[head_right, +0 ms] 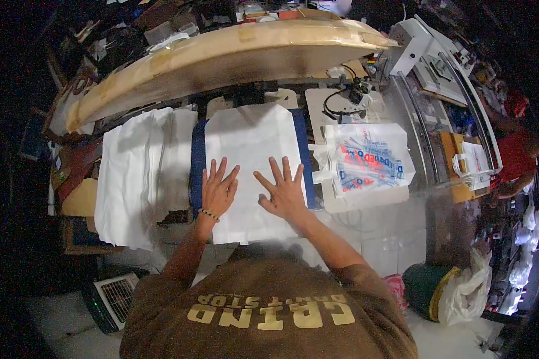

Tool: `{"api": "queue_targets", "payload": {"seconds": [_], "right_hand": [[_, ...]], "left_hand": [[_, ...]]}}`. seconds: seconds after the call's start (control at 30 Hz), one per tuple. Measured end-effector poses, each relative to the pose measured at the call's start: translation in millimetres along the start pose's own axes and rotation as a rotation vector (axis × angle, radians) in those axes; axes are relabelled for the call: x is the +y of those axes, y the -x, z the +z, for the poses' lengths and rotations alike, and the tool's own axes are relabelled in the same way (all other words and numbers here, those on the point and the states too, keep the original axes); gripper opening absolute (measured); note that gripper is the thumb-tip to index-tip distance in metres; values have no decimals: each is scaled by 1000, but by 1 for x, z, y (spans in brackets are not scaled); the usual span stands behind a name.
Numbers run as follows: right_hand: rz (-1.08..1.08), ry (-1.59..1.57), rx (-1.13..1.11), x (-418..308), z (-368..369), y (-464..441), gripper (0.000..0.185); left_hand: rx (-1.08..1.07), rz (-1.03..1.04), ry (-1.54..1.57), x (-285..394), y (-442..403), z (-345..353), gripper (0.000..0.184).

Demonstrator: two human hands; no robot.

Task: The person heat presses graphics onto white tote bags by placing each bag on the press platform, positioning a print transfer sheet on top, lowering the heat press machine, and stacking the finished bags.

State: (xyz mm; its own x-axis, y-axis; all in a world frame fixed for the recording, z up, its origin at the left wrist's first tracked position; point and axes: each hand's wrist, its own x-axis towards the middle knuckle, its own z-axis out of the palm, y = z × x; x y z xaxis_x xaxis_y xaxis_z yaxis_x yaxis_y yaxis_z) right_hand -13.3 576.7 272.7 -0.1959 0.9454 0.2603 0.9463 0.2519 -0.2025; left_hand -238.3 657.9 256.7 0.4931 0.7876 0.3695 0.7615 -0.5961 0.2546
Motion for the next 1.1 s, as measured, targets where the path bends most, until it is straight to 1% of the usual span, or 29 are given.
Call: {"api": "queue_targets", "payload": {"seconds": [0.1, 0.17, 0.2, 0.27, 0.3, 0.33, 0.4, 0.43, 0.47, 0.5, 0.53, 0.57, 0.6, 0.63, 0.67, 0.7, 0.73, 0.77, 0.8, 0.87, 0.9, 0.93, 1.0, 1.03, 1.1], "right_hand": [[83, 23, -11, -4, 1, 5, 71], [110, 30, 10, -3, 10, 12, 73], [135, 50, 15, 0, 11, 11, 73], [113, 17, 14, 0, 16, 13, 74], [137, 34, 14, 0, 14, 14, 74], [124, 0, 17, 0, 12, 15, 74], [104, -61, 23, 4, 5, 16, 73], [111, -55, -2, 8, 3, 18, 72], [118, -51, -27, 12, 1, 19, 71], [128, -47, -28, 18, -3, 21, 71], [163, -97, -4, 25, -8, 25, 63], [192, -145, 22, 34, -13, 27, 55], [199, -215, 141, 55, -11, 30, 45], [205, -286, 261, 85, -1, 34, 36], [460, -774, 403, 118, 14, 38, 25], [407, -235, 441, 148, 14, 51, 30], [522, -39, 355, 184, 32, 65, 45], [565, 52, 249, 209, 34, 77, 56], [567, 53, 250, 220, 40, 84, 56], [674, 236, 266, 238, 57, 96, 66], [682, 90, 260, 246, 62, 97, 73], [681, 86, 257, 253, 66, 100, 73], [706, 51, 219, 253, 61, 99, 66], [702, 46, 213, 252, 58, 97, 66], [713, -3, 320, 262, 61, 95, 49]], "left_hand": [[21, 14, -45, 2, 1, -1, 38], [-34, -25, -121, 3, 0, 0, 38], [-32, 0, -101, 15, -12, -6, 38], [-151, -90, -206, 37, -31, -16, 41], [-97, -19, -129, 34, -37, 5, 50], [-98, 1, -113, 35, -37, 26, 50], [7, -144, 112, 42, -38, 54, 61], [-30, -120, -20, 42, -34, 58, 69], [-34, -109, -11, 50, -37, 52, 69], [-100, -141, -96, 59, -41, 38, 67], [-168, -175, -182, 66, -42, 31, 65], [-198, -184, -179, 56, -41, 41, 62], [-196, -182, -176, 59, -44, 39, 62], [-257, -219, -165, 62, -46, 32, 63], [-320, -256, -155, 65, -48, 27, 64], [-332, -266, -145, 66, -51, 24, 64], [-335, -266, -144, 66, -50, 25, 64], [-329, -261, -155, 65, -49, 25, 63], [-321, -256, -167, 65, -50, 26, 63], [-297, -242, -183, 66, -47, 28, 63], [-271, -232, -200, 66, -48, 28, 62], [-274, -234, -203, 66, -49, 29, 62], [-239, -206, -194, 64, -46, 30, 61], [-242, -214, -198, 64, -44, 31, 61], [-211, -196, -208, 63, -46, 33, 60]]}}
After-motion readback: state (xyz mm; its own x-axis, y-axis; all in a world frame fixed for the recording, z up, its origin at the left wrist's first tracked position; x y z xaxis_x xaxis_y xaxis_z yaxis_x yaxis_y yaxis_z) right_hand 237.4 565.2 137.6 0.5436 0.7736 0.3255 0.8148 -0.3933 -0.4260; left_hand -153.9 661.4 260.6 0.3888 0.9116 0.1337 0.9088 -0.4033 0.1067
